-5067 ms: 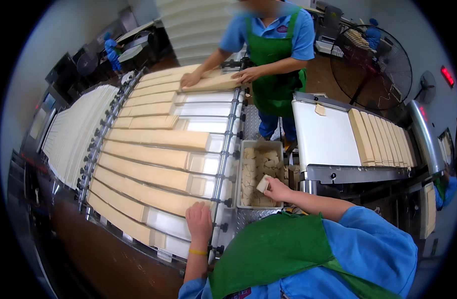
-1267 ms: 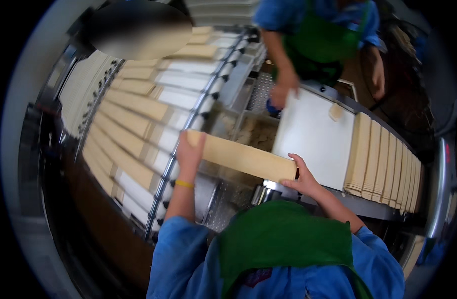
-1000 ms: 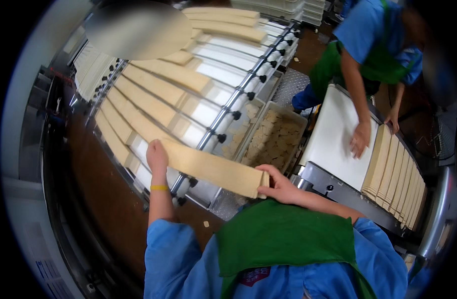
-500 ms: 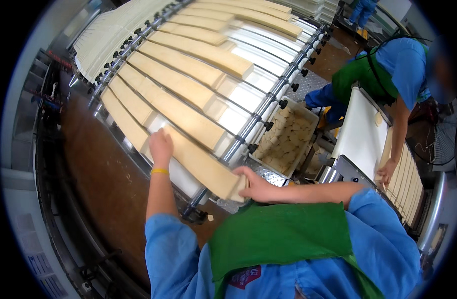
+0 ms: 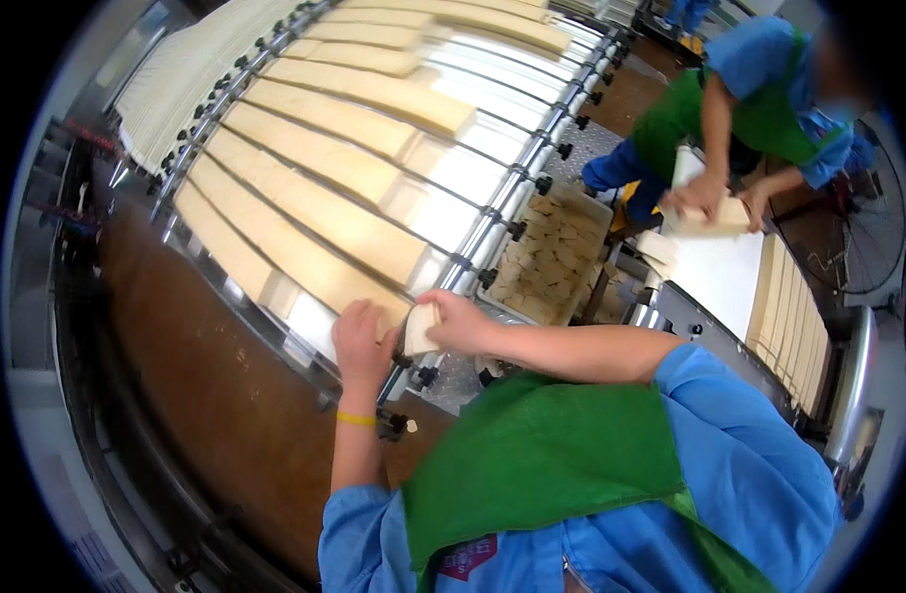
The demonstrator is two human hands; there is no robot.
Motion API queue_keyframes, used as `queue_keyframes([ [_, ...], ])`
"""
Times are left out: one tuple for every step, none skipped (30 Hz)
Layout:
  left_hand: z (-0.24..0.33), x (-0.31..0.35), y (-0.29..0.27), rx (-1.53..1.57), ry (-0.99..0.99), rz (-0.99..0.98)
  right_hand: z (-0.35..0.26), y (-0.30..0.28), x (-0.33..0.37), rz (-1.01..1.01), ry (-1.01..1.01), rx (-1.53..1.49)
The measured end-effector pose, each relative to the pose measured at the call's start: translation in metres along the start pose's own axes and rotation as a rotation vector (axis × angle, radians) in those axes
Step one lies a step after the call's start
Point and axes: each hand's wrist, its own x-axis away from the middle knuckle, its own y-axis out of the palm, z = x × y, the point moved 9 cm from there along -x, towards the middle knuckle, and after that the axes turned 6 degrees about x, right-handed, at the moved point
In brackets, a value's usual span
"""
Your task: The person works at a large industrial dough-cutting machine, picking up rectangular strips of dough from a conveyor belt, folding or manipulating them by hand, and placing them into bins or back onto the machine's rollers.
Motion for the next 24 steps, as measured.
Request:
queue_keyframes([
  [-0.001,0.003,0.000,-0.041,0.024,0.017,-0.006,-0.008,0.014,-0.062,0.036,0.047],
  [-0.001,0.005,0.000,-0.081,0.051,0.032,-0.001,-0.016,0.018,-0.131,-0.017,-0.004],
  [0.003,0.002,0.004,-0.105,0.091,0.034,0.011,-0.031,0.024,-0.178,-0.068,-0.058],
  [0.002,0.002,0.005,-0.106,0.089,0.039,0.020,-0.045,0.032,-0.235,-0.122,-0.110],
  [0.002,0.003,0.007,-0.106,0.087,0.044,0.034,-0.069,0.042,-0.207,-0.128,-0.092],
  [0.007,0.002,0.007,-0.110,0.089,0.050,0.058,-0.100,0.050,-0.090,-0.090,-0.020],
  [0.011,0.001,0.008,-0.110,0.077,0.057,0.068,-0.133,0.065,0.087,-0.038,0.060],
  [0.016,0.000,0.009,-0.110,0.066,0.063,0.087,-0.157,0.087,0.144,0.095,-0.029],
  [0.025,-0.003,0.008,-0.116,0.055,0.072,0.099,-0.180,0.108,0.255,0.124,0.048],
  [0.034,-0.007,0.012,-0.073,0.058,0.084,0.114,-0.199,0.129,0.330,0.131,0.026],
  [0.044,-0.012,0.017,-0.029,0.061,0.096,0.130,-0.214,0.149,0.375,0.152,-0.004],
  [0.056,-0.018,0.024,0.018,0.067,0.104,0.145,-0.227,0.170,0.425,0.174,-0.036],
  [0.072,-0.024,0.033,0.059,0.082,0.106,0.156,-0.239,0.191,0.469,0.135,-0.121],
  [0.090,-0.033,0.045,0.093,0.127,0.080,0.168,-0.249,0.212,0.515,0.094,-0.206],
  [0.106,-0.039,0.056,0.131,0.169,0.059,0.167,-0.257,0.233,0.581,0.086,-0.253],
  [0.127,-0.048,0.071,0.178,0.221,0.033,0.180,-0.270,0.253,0.648,0.074,-0.276],
  [0.152,-0.057,0.085,0.173,0.269,0.000,0.197,-0.284,0.272,0.715,0.062,-0.300],
  [0.174,-0.064,0.100,0.209,0.302,-0.026,0.203,-0.297,0.290,0.780,0.051,-0.322],
  [0.197,-0.071,0.114,0.244,0.334,-0.054,0.214,-0.309,0.310,0.847,0.067,-0.371],
  [0.218,-0.077,0.129,0.279,0.367,-0.082,0.224,-0.323,0.330,0.922,0.087,-0.413],
  [0.235,-0.082,0.143,0.336,0.381,-0.105,0.233,-0.335,0.349,0.997,0.106,-0.457],
  [0.257,-0.085,0.157,0.332,0.412,-0.132,0.244,-0.349,0.373,1.079,0.126,-0.501],
  [0.280,-0.088,0.170,0.327,0.443,-0.159,0.264,-0.364,0.393,1.162,0.135,-0.530],
  [0.302,-0.090,0.182,0.318,0.472,-0.181,0.277,-0.380,0.418,1.289,0.130,-0.535],
])
